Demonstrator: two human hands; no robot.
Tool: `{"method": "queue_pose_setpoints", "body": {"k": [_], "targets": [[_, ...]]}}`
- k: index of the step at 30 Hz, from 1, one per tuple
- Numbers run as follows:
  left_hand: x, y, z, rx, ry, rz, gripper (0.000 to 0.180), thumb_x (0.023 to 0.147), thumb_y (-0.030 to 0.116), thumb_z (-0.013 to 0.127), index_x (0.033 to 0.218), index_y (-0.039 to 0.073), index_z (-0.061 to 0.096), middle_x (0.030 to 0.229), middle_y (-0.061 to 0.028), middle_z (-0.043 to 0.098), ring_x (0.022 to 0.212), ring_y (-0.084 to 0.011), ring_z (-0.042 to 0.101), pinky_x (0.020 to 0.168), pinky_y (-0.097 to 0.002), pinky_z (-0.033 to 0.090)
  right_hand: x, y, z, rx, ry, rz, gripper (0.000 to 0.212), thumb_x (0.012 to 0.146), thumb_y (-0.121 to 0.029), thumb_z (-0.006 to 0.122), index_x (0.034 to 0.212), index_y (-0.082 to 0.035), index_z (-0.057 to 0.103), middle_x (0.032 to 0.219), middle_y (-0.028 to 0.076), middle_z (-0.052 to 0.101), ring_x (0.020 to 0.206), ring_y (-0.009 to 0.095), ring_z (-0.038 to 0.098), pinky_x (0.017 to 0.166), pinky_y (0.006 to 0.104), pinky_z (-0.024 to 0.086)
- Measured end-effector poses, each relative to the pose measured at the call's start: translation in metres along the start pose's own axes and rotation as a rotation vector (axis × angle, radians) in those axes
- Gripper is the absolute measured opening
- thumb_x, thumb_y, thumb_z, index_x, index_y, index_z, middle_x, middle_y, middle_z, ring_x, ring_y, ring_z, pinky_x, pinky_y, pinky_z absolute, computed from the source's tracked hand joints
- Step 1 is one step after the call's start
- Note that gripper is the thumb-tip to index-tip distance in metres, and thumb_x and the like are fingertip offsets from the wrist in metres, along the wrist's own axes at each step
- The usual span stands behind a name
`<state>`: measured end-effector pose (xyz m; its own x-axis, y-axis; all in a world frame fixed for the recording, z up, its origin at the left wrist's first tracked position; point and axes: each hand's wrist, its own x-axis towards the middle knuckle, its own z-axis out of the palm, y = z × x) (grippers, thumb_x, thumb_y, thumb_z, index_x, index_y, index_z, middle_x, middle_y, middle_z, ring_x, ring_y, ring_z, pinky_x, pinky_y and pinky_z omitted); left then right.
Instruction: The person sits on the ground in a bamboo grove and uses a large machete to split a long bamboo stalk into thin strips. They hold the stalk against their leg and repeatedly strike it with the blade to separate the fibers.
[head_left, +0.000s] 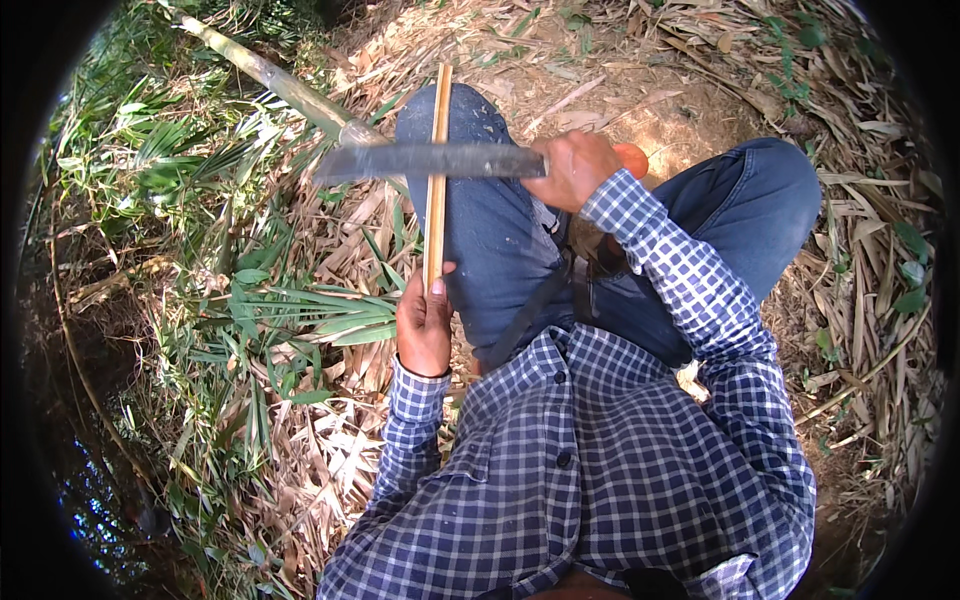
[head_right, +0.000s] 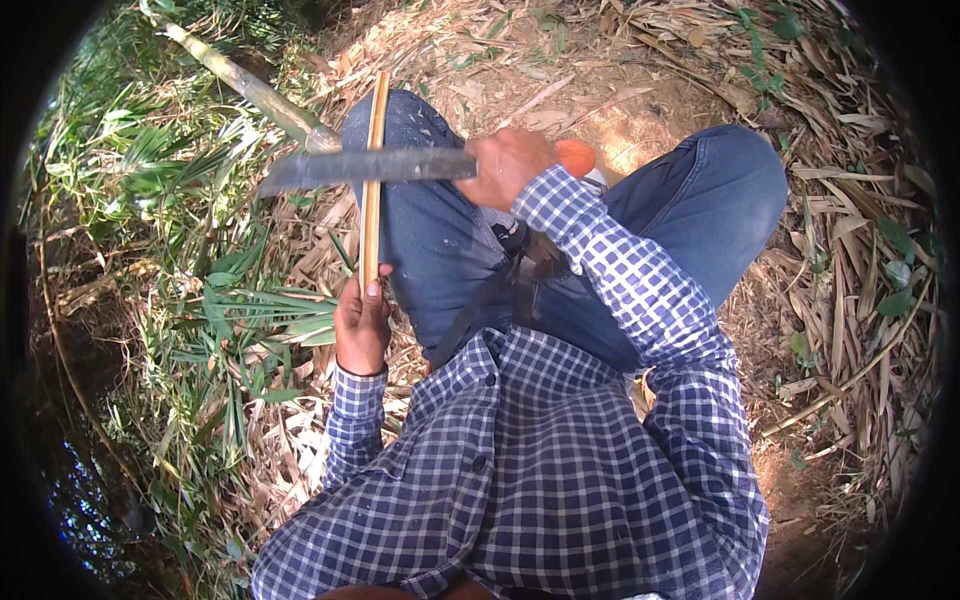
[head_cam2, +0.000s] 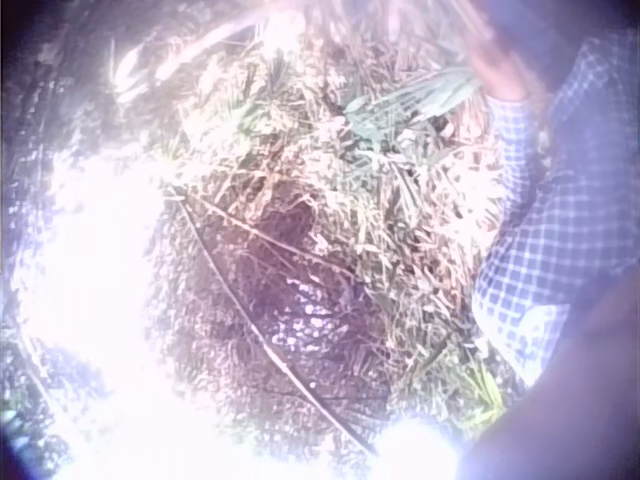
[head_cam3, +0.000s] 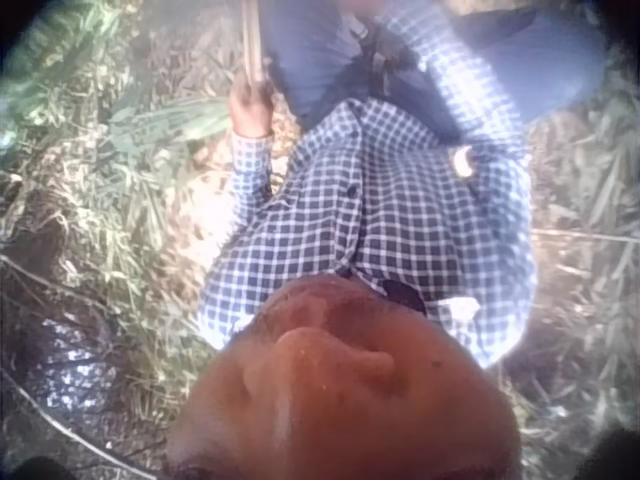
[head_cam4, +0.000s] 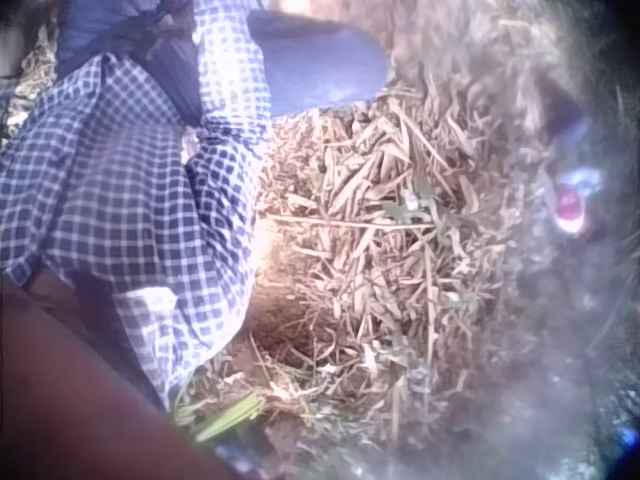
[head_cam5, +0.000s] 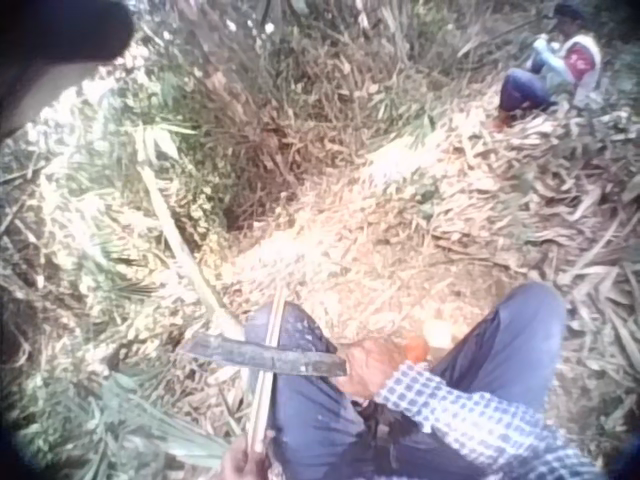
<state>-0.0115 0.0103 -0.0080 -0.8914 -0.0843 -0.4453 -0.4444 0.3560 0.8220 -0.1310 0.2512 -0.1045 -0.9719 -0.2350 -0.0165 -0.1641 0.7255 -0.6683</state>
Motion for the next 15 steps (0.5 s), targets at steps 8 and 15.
{"method": "queue_pose_setpoints", "body": {"k": [8,15], "targets": [[-0.005,0.0,-0.002,-0.04,-0.009,-0.01,0.027,0.104,0.017,0.045,0.118,0.0,0.06,0.063,0.007,0.039,0.052,-0.002,0.029,0.047,-0.0213,0.022,0.006,-0.001,0.003,-0.001,-0.048,0.112,0.026,0.075,-0.036,0.068,0.078,-0.011,0.073,0.063,0.014,0.065,0.061,0.033,0.067,0.061,0.0459,0.054],[-0.008,-0.006,0.001,-0.072,-0.007,-0.034,0.026,0.104,0.017,0.045,0.117,0.0,0.06,0.061,0.0083,0.037,0.051,-0.0015,0.029,0.046,-0.0216,0.022,-0.013,-0.01,0.013,-0.02,-0.042,-0.253,0.029,0.076,-0.038,0.068,0.076,-0.009,0.073,0.061,0.015,0.065,0.061,0.034,0.067,0.061,0.0462,0.054]]}}
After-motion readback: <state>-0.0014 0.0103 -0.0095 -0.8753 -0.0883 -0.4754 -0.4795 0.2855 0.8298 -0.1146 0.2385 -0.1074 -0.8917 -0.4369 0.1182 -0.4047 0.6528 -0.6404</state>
